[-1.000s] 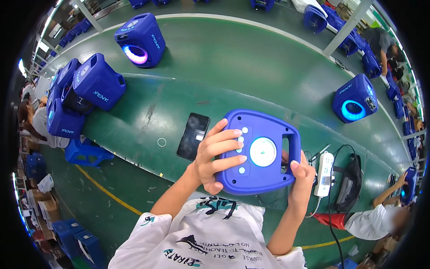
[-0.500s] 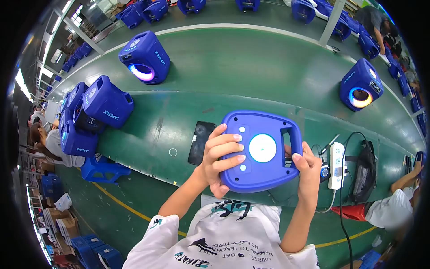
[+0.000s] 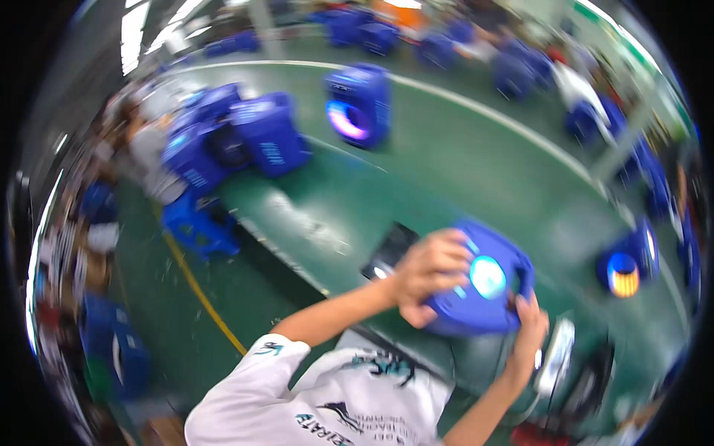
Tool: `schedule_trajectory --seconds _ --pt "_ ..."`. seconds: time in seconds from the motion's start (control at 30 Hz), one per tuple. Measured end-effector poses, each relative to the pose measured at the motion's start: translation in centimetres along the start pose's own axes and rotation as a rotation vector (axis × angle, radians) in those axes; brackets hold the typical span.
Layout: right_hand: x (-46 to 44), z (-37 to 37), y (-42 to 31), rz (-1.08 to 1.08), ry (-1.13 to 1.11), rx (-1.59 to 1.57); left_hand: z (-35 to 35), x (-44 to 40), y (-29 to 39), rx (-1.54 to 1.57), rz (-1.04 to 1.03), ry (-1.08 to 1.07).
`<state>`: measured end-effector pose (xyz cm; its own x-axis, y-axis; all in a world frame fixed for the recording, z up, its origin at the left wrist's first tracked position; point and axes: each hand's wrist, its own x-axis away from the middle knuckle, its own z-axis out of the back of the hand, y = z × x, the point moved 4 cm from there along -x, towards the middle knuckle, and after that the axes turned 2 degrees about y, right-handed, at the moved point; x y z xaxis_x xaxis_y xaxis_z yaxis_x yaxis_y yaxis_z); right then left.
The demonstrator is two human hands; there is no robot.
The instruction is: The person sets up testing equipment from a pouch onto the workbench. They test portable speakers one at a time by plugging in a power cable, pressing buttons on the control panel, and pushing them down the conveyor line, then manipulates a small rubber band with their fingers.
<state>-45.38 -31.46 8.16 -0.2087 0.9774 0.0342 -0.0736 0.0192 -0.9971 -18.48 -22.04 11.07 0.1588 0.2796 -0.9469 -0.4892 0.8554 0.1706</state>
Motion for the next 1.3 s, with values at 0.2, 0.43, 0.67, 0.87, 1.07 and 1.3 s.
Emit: schedule_trajectory --seconds 0.2,0.43,0.67,0.87,1.07,1.3 --pt "-0.3 -0.5 0.3 0.015 -0.067 -0.133 0.1 0.0 1.5 0.031 0.055 0.017" --pt "-0.3 0.3 0.1 0.028 -0.087 0.0 0.2 -0.5 2.4 -0.042 0.032 -0.011" --pt "-0.8 -0.1 0.4 -0.003 -0.094 -0.046 -0.3 -0.3 3.0 -0.08 0.062 0.01" --pt "-0.9 0.1 0.9 0.017 -0.121 -0.063 -0.3 -0.1 3.0 -0.114 0.081 0.009" --pt "0.0 -1.5 -0.6 -0.005 -0.082 -0.16 -0.3 0.5 2.7 -0.172 0.06 -0.02" --pt "-0.3 -0.9 -0.4 0.007 -0.09 -0.099 -0.2 0.4 2.1 -0.163 0.004 -0.033"
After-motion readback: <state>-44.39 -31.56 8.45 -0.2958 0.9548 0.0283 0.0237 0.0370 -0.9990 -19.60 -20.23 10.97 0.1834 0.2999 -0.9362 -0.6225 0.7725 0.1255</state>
